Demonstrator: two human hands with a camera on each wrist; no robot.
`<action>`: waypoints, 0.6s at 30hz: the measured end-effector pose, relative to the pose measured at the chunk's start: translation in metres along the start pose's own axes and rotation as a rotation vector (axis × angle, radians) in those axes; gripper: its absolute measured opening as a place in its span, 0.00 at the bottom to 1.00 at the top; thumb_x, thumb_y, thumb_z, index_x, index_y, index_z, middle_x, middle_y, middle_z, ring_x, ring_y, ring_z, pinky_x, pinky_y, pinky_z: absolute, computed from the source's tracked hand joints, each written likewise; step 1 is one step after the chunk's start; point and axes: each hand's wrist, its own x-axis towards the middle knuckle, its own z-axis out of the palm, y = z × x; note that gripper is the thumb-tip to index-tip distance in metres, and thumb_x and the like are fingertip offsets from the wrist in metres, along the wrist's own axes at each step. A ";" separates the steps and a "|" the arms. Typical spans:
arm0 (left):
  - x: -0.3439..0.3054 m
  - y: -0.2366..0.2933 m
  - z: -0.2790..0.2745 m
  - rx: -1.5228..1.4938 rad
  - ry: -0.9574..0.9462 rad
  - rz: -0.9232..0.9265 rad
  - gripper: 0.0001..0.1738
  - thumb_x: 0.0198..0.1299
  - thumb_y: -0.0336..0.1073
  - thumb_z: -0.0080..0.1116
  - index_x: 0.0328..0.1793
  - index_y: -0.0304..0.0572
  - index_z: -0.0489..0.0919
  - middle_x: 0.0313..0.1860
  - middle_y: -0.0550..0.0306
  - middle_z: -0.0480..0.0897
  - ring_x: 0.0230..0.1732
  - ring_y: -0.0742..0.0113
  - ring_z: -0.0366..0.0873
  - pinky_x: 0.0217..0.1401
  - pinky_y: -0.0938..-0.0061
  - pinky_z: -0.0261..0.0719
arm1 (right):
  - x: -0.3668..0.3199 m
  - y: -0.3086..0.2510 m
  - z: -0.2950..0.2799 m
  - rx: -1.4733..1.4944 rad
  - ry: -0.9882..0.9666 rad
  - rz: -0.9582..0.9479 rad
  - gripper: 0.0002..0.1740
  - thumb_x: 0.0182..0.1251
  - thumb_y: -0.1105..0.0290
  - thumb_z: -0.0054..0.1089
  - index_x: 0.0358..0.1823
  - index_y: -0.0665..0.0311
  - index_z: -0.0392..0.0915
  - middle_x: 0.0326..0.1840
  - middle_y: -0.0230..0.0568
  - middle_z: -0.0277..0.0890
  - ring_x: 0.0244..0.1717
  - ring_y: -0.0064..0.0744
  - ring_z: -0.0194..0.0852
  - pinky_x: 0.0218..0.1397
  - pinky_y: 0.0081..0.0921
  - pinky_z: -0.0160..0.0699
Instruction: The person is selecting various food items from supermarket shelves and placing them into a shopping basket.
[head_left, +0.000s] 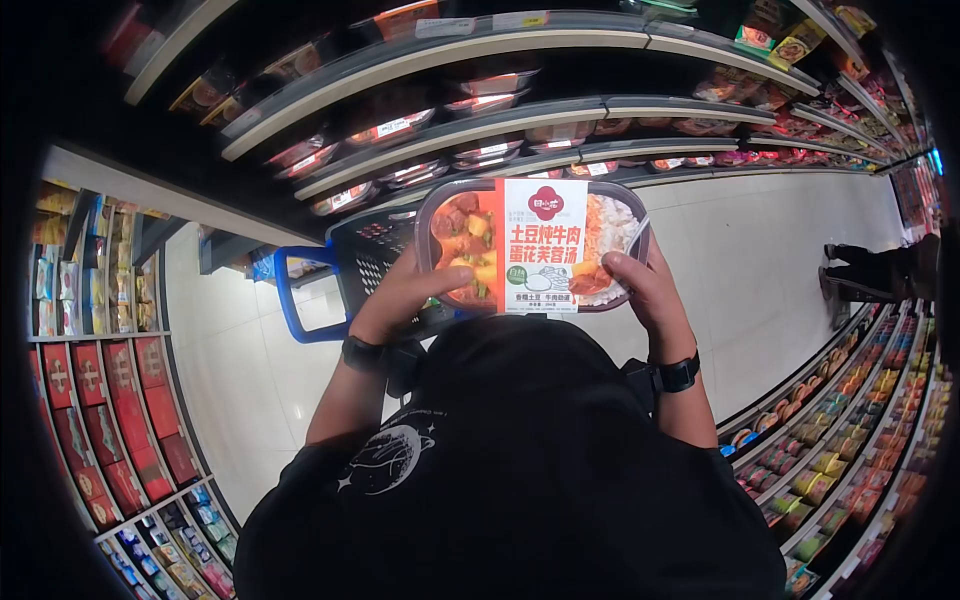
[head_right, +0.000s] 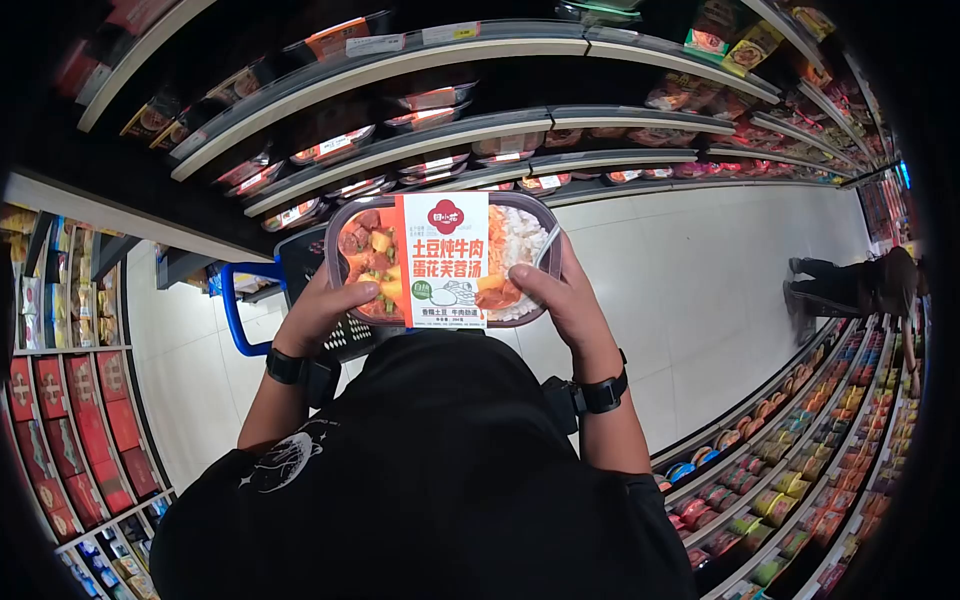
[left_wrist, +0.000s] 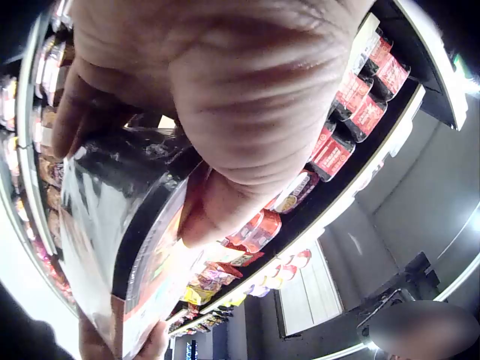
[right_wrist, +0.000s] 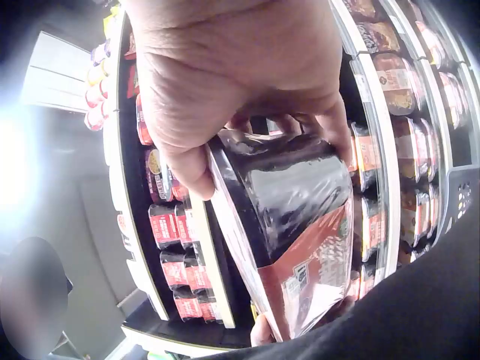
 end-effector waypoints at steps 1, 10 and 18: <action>0.001 0.000 0.001 0.004 0.004 0.014 0.44 0.54 0.33 0.66 0.75 0.34 0.58 0.68 0.48 0.72 0.66 0.60 0.73 0.69 0.66 0.70 | -0.002 -0.001 -0.001 0.004 0.011 -0.005 0.41 0.60 0.66 0.64 0.72 0.70 0.56 0.66 0.47 0.68 0.66 0.35 0.67 0.70 0.32 0.64; 0.007 0.000 -0.004 0.006 -0.019 0.071 0.43 0.60 0.43 0.66 0.76 0.34 0.57 0.69 0.48 0.70 0.69 0.58 0.69 0.71 0.63 0.68 | -0.008 -0.015 0.005 0.044 0.022 -0.061 0.39 0.64 0.65 0.62 0.72 0.70 0.56 0.66 0.47 0.68 0.66 0.34 0.69 0.70 0.33 0.65; 0.036 0.005 0.015 -0.095 -0.081 0.238 0.62 0.46 0.53 0.76 0.81 0.40 0.49 0.75 0.50 0.64 0.74 0.61 0.63 0.75 0.64 0.62 | 0.009 0.024 0.006 0.996 -0.252 0.300 0.37 0.74 0.50 0.45 0.75 0.66 0.54 0.73 0.59 0.60 0.70 0.52 0.65 0.71 0.54 0.64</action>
